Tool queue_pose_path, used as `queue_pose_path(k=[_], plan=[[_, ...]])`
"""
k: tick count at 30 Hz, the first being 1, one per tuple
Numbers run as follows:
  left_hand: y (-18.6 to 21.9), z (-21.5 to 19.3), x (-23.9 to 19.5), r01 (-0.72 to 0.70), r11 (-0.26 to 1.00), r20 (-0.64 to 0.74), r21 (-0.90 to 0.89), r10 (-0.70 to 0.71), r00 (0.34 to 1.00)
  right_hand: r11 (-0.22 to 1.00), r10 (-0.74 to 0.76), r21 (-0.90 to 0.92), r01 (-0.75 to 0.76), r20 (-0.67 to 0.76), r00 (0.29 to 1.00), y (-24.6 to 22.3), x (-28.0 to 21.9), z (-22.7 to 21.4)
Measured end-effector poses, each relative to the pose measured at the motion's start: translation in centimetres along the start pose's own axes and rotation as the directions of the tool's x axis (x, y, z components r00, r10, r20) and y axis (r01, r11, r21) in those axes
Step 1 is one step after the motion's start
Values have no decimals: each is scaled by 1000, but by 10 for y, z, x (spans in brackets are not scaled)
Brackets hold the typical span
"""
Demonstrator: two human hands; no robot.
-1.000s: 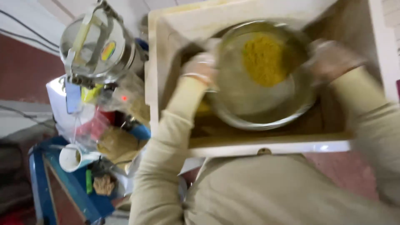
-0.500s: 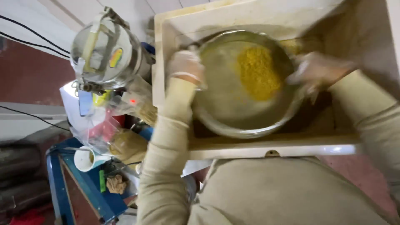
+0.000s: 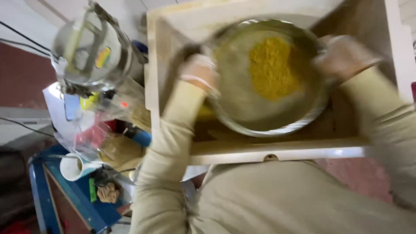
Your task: The person sifts a yellow powder through a metal sieve into a white container, shaking the sieve and using a metal scoop to break up clumps and guide the powder through. The person wears gloves and works over a countertop with a digital scale and other items nearby.
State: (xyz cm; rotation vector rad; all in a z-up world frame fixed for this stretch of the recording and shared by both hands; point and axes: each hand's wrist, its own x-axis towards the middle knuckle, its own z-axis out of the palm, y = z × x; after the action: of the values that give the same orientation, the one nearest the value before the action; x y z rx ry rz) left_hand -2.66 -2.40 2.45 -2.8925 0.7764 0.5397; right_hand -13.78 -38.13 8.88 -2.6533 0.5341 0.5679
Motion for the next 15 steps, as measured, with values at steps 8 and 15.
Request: queue_pose_path(k=[8, 15], plan=[[28, -87, -45, 145, 970, 105, -195, -126, 986, 987, -137, -55, 151, 196, 971, 40, 68, 41], [-30, -22, -6, -173, 927, -45, 333, 199, 979, 124, -783, -405, 906, 521, 340, 61, 113, 89]])
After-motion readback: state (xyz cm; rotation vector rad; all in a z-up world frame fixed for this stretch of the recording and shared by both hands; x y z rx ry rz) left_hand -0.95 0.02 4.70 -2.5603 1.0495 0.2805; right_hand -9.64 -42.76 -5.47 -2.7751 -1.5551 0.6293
